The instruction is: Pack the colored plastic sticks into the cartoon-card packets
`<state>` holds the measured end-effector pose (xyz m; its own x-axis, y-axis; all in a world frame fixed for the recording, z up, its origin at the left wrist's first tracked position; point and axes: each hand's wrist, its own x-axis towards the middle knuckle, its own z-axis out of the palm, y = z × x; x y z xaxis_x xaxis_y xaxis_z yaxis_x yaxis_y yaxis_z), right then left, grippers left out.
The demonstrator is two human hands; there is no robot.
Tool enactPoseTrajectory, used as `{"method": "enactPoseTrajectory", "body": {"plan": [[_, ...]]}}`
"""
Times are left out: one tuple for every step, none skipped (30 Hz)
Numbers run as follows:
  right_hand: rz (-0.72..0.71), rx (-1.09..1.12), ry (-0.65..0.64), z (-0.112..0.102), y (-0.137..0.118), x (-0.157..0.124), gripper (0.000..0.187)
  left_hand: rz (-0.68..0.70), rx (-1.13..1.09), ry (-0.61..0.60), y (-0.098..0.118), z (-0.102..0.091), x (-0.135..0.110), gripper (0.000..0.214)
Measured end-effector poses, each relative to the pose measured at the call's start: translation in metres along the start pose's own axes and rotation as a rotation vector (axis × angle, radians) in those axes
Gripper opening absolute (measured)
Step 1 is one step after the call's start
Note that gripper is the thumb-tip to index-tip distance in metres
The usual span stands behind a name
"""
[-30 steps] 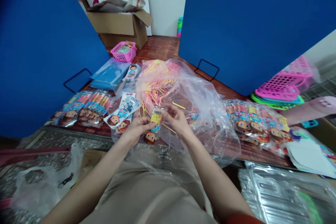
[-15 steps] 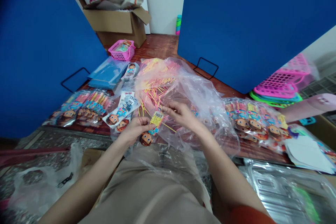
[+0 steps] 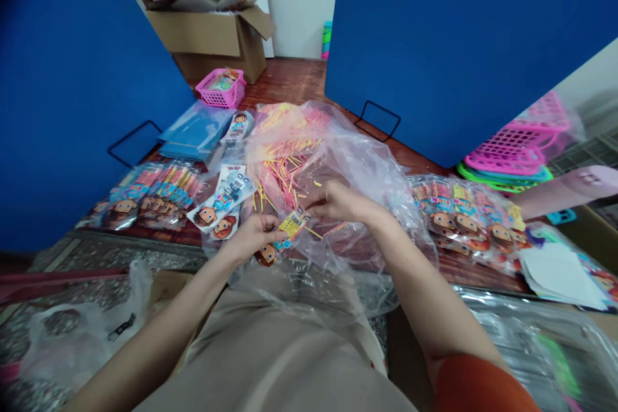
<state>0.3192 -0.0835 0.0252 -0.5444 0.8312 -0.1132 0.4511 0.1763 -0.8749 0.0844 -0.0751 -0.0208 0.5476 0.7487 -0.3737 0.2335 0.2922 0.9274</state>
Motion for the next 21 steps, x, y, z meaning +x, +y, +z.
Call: {"method": "enactPoseTrajectory", "body": {"plan": [[0.003,-0.037,-0.006,0.0,0.001,0.001,0.026,0.001,0.005,-0.002,0.0,0.0,0.0,0.021],[0.004,-0.08,-0.007,0.0,0.001,0.002,0.024,0.005,0.014,-0.004,-0.001,-0.001,0.0,0.021],[0.004,-0.127,-0.004,0.001,0.002,0.002,0.023,0.012,0.026,-0.005,-0.002,-0.002,0.001,0.022],[0.001,-0.176,0.0,0.002,0.002,0.002,0.022,0.019,0.04,-0.008,-0.003,-0.002,0.001,0.022],[-0.004,-0.224,0.005,0.004,0.001,0.002,0.02,0.026,0.057,-0.011,-0.004,-0.003,0.002,0.022],[-0.01,-0.271,0.013,0.006,0.0,0.002,0.019,0.031,0.074,-0.016,-0.005,-0.004,0.003,0.022],[-0.019,-0.309,0.029,0.008,-0.002,0.001,0.018,0.035,0.085,-0.018,-0.007,-0.005,0.004,0.022],[-0.031,-0.328,0.053,0.009,-0.004,-0.001,0.017,0.036,0.087,-0.019,-0.008,-0.006,0.005,0.023],[-0.039,-0.321,0.079,0.01,-0.006,-0.002,0.016,0.032,0.078,-0.021,-0.009,-0.006,0.005,0.023],[-0.043,-0.285,0.111,0.01,-0.008,-0.004,0.016,0.024,0.057,-0.023,-0.01,-0.006,0.006,0.024],[-0.041,-0.219,0.153,0.009,-0.007,-0.006,0.017,0.015,0.026,-0.022,-0.01,-0.006,0.006,0.025],[-0.032,-0.129,0.207,0.007,-0.006,-0.009,0.02,0.01,-0.007,-0.021,-0.01,-0.006,0.005,0.026],[-0.017,-0.026,0.276,0.004,-0.002,-0.011,0.023,0.01,-0.039,-0.017,-0.009,-0.006,0.004,0.027],[0.004,0.076,0.358,0.001,0.003,-0.013,0.027,0.016,-0.067,-0.01,-0.009,-0.006,0.002,0.029],[0.025,0.177,0.459,-0.003,0.01,-0.015,0.03,0.024,-0.092,-0.004,-0.008,-0.008,-0.001,0.031],[0.054,0.253,0.557,-0.005,0.019,-0.016,0.033,0.033,-0.115,-0.003,-0.006,-0.01,-0.004,0.032],[0.093,0.299,0.651,-0.007,0.028,-0.016,0.035,0.04,-0.137,-0.004,-0.005,-0.015,-0.008,0.034],[0.144,0.331,0.725,-0.008,0.038,-0.015,0.036,0.047,-0.16,0.002,-0.002,-0.021,-0.012,0.034],[0.191,0.341,0.768,-0.007,0.047,-0.014,0.038,0.057,-0.179,0.021,0.001,-0.031,-0.017,0.035],[0.22,0.332,0.766,-0.006,0.055,-0.012,0.038,0.073,-0.191,0.058,0.004,-0.044,-0.022,0.034],[0.238,0.306,0.74,-0.004,0.062,-0.009,0.038,0.095,-0.194,0.117,0.009,-0.059,-0.028,0.034]]}}
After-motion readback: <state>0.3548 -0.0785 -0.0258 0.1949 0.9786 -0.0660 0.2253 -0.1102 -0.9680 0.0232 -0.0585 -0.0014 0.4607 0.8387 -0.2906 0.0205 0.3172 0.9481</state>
